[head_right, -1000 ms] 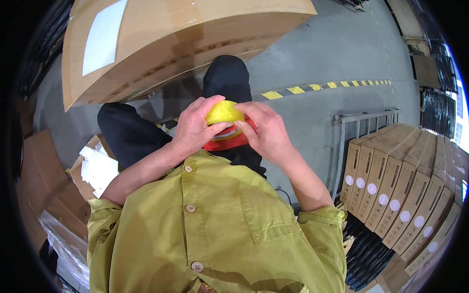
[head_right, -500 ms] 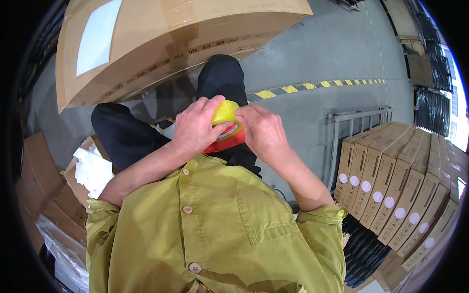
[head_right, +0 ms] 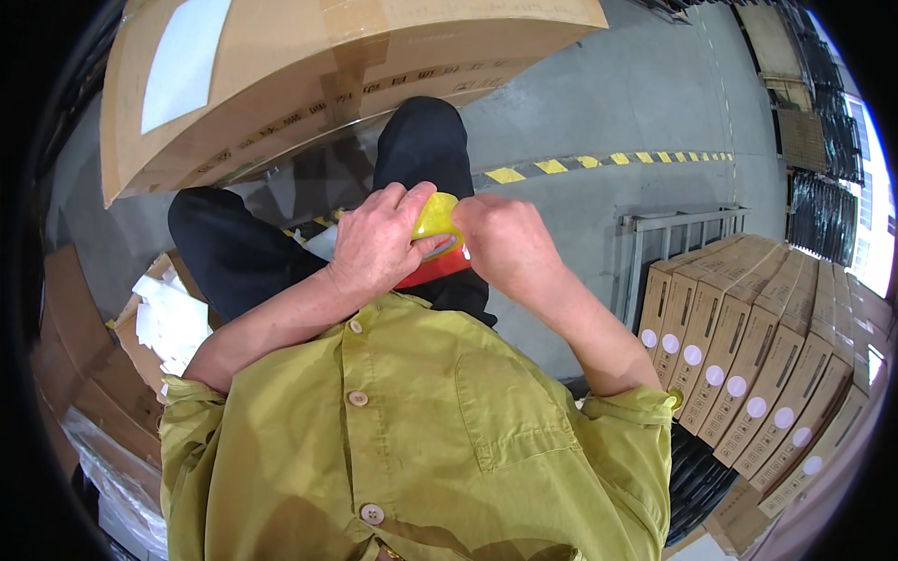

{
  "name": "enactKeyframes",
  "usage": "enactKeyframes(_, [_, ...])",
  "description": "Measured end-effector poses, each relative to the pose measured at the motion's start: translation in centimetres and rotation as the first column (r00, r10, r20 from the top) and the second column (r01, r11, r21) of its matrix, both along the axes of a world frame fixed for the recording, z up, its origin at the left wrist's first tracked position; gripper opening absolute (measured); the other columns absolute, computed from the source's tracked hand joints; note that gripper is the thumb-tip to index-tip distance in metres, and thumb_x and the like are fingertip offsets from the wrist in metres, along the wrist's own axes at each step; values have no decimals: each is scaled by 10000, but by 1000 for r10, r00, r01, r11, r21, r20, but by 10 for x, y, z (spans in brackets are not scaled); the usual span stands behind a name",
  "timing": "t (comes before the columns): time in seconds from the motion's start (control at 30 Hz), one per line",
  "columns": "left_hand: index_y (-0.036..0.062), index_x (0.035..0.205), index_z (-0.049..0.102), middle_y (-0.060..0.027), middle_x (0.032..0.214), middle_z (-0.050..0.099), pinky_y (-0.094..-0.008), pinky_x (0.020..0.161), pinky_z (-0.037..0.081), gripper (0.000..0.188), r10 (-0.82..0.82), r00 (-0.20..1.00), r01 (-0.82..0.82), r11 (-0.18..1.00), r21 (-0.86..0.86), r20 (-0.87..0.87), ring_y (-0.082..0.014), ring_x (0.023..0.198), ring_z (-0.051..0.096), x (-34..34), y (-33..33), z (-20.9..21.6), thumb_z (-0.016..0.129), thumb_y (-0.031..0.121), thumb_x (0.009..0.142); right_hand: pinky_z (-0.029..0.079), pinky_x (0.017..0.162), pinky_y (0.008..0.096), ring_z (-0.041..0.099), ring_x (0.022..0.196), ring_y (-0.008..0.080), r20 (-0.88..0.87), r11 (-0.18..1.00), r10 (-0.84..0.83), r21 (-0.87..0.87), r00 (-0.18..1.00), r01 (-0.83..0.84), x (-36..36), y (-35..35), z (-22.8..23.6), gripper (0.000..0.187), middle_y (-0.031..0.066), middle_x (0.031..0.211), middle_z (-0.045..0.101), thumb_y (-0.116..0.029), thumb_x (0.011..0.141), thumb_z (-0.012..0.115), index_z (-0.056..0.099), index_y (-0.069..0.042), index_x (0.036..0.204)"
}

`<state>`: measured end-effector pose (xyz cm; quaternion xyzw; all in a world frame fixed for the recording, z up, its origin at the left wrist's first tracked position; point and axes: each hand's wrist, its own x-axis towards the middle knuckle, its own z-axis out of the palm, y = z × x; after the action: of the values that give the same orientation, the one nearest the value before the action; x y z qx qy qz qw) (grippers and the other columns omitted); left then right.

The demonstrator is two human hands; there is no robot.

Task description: Attempting to thread or fix a handheld tape dispenser in a warehouse setting.

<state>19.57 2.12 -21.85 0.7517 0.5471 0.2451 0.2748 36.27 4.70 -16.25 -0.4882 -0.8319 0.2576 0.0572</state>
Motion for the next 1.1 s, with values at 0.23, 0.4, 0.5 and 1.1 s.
enactKeyframes(0.23, [59, 1059, 531, -99, 825, 534, -356, 596, 513, 486, -27, 1000, 26, 999, 26, 15, -258, 758, 589, -1, -2, -3, 736, 255, 664, 448, 546, 414, 554, 665, 327, 176, 978, 196, 42, 965, -206, -4, 3, 5, 182, 111, 741, 527, 9, 657, 585, 479, -50, 792])
enactKeyframes(0.4, [58, 1061, 528, -95, 820, 526, -345, 588, 516, 483, -36, 999, 36, 999, 32, 15, -249, 760, 587, -1, -2, -2, 733, 246, 665, 450, 555, 403, 548, 691, 316, 142, 964, 227, 105, 963, -243, 0, 4, -2, 222, 94, 737, 504, -9, 639, 597, 459, -53, 806])
enactKeyframes(0.5, [58, 1048, 524, -93, 812, 518, -340, 579, 516, 472, -48, 999, 48, 998, 28, 17, -243, 758, 585, 0, -1, -2, 732, 241, 666, 456, 567, 376, 547, 693, 311, 92, 979, 180, 78, 979, -188, 3, 3, -5, 205, 96, 752, 519, -6, 666, 600, 472, -45, 821])
enactKeyframes(1.1, [70, 1188, 490, -114, 999, 536, -397, 838, 422, 507, -83, 934, 126, 987, -103, 348, -295, 970, 514, -18, 0, -12, 673, 154, 723, 502, 747, 263, 547, 869, 114, -343, 812, -396, -564, 852, 151, 17, -10, -15, 345, 77, 1110, 553, 12, 824, 601, 534, -24, 1160])
